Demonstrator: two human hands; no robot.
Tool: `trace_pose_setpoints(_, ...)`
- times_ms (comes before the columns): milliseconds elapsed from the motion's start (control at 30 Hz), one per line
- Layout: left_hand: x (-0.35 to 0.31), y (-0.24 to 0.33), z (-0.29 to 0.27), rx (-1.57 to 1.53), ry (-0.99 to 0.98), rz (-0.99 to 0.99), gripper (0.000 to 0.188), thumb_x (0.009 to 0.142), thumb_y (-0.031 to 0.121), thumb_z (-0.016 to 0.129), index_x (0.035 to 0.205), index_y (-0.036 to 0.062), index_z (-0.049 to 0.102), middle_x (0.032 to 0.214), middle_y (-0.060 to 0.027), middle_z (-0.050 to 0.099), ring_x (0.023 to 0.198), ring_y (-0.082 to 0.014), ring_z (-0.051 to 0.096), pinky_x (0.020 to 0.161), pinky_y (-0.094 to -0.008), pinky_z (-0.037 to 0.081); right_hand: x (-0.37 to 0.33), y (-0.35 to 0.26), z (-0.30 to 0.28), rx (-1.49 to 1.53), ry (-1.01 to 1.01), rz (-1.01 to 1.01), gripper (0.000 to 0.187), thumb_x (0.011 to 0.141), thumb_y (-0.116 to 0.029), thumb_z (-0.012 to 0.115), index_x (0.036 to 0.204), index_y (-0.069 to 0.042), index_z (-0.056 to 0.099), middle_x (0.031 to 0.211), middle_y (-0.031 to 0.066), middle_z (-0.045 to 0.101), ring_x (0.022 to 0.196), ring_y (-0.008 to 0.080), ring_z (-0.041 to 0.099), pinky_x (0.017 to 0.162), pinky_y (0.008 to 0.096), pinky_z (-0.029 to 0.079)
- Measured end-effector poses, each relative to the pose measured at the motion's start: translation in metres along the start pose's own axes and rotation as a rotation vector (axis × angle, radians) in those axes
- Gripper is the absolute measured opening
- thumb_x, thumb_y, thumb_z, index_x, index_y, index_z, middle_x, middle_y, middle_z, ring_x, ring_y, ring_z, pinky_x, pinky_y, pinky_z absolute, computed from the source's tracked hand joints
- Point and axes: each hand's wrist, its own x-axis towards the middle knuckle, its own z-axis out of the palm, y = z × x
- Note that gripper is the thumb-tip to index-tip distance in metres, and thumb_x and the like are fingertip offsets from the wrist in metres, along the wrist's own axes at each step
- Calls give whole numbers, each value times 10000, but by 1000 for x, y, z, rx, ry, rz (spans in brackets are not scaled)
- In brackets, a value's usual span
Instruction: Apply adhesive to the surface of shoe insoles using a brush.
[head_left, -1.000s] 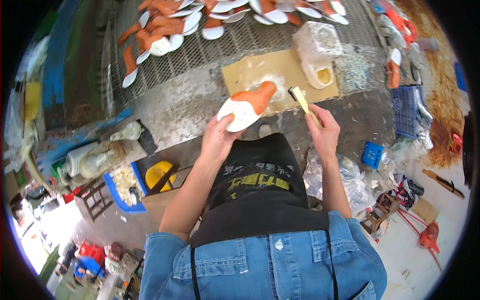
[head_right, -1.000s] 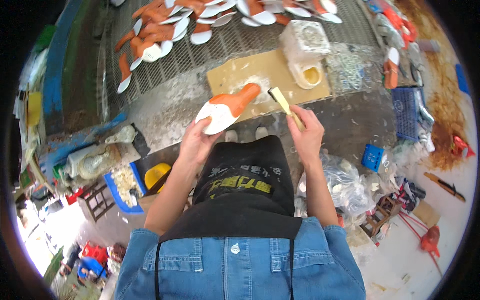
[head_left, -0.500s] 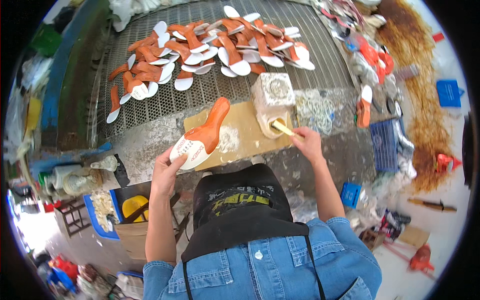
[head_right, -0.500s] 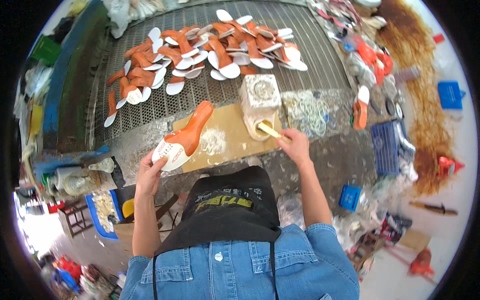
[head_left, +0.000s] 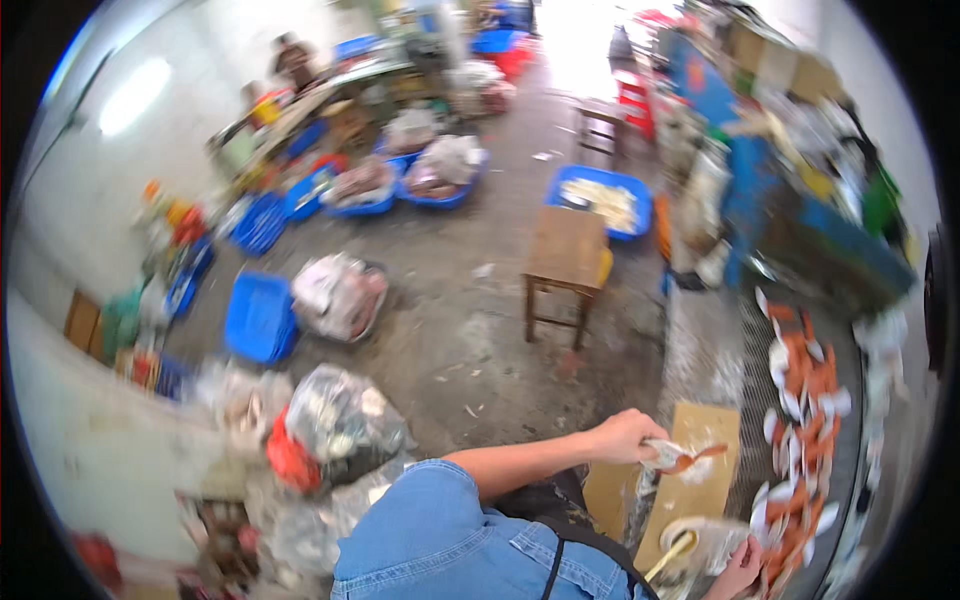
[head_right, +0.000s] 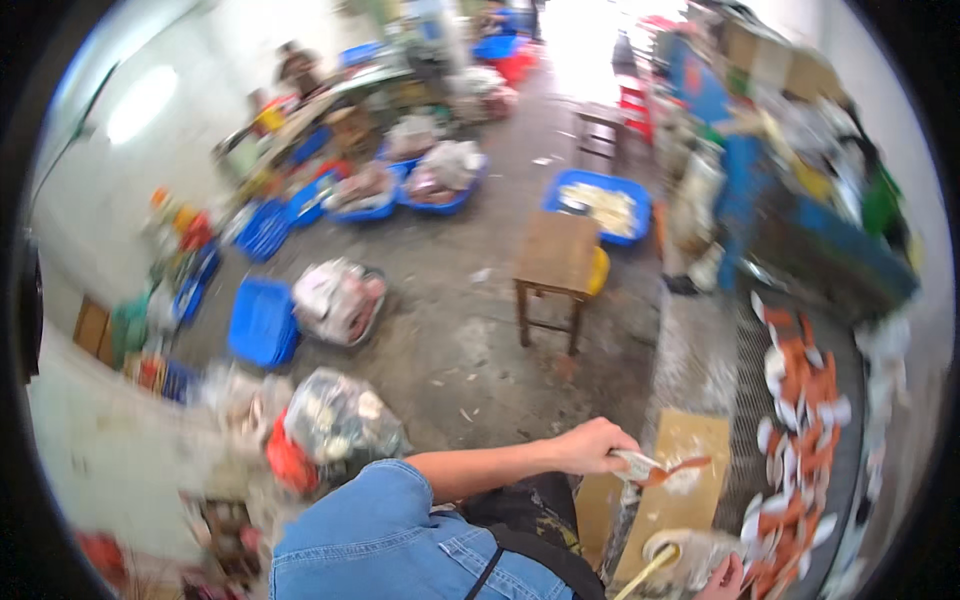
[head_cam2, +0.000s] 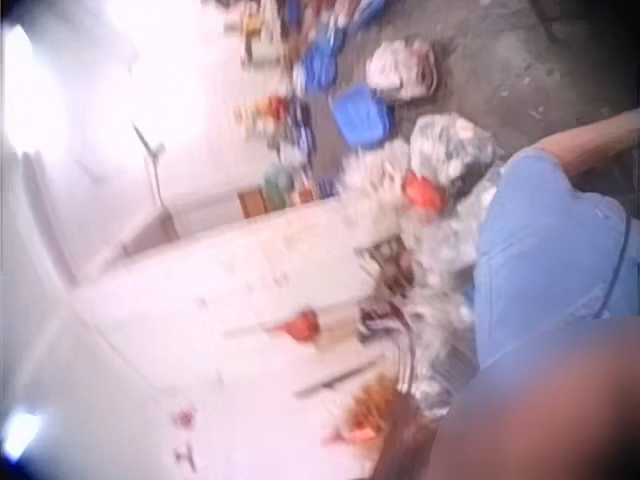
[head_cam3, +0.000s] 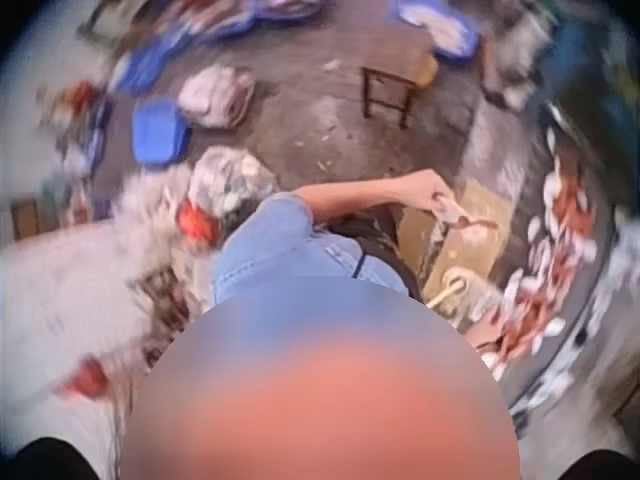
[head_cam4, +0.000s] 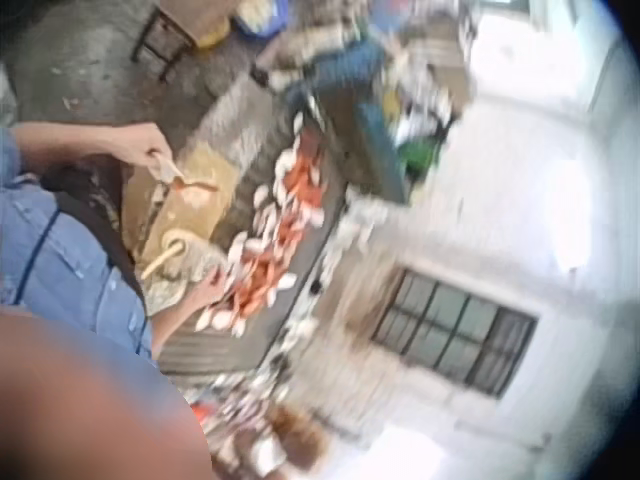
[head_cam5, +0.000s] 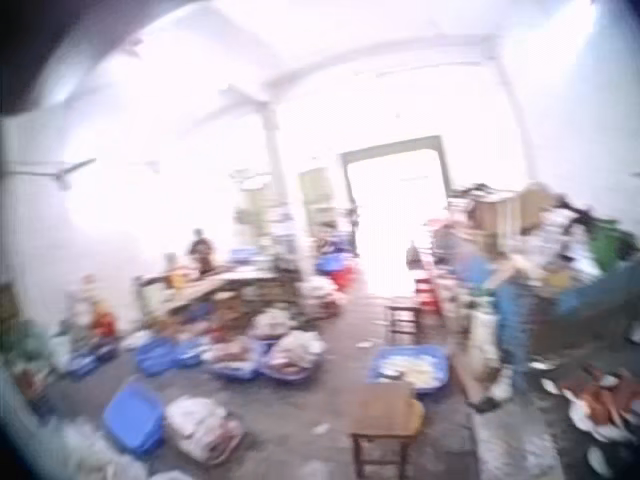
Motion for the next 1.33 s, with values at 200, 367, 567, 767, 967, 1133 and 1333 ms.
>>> trace_pose_setpoints(200,-184,20,-23,8,343,-119,256,828,89,674,1075,54,728,884,-161,725,771,-280,697,717,-374,528,-15,-17,77,326,-431,-228,234,963,-116,628,1154,11,673,868,18,642,702,90,560,591,214,432)
trace_pose_setpoints(367,-282,7,-24,5,549,-262,250,845,67,676,1088,70,735,935,-110,736,829,-221,703,752,-343,533,-86,-66,65,304,-577,-305,266,942,-185,690,1149,-19,678,917,77,652,745,151,578,676,272,471)
trace_pose_setpoints(567,-324,40,-12,40,568,-108,272,832,28,674,1091,75,740,894,-78,704,753,-186,664,679,-312,504,-130,-30,-42,134,-239,-130,309,947,-170,676,1188,23,653,1047,123,701,898,252,656,817,346,527)
trace_pose_setpoints(767,-291,97,68,-96,511,41,263,836,30,683,1091,63,740,866,-76,683,717,-171,627,649,-307,478,-132,43,-140,-184,42,-140,344,935,-288,695,1130,-5,693,1095,163,700,907,306,669,810,386,532)
trace_pose_setpoints(967,-194,149,201,-273,180,148,210,825,30,711,1033,35,738,859,-90,684,712,-148,611,633,-298,476,-136,310,-203,-258,127,208,454,889,-436,751,1197,-109,696,1025,162,707,912,288,680,859,394,546)
trace_pose_setpoints(1133,-125,170,278,-166,122,111,200,817,45,745,1015,20,734,875,-98,715,758,-163,668,671,-318,524,-136,383,-219,41,139,383,253,929,-170,706,1125,-21,648,1022,81,696,914,173,649,822,348,540)
trace_pose_setpoints(1333,-59,164,344,-123,20,102,215,859,-22,664,1052,22,748,923,-80,726,779,-158,654,681,-267,494,-117,411,-185,-157,203,414,296,819,-216,808,1019,-74,641,838,91,684,678,234,643,647,349,525)
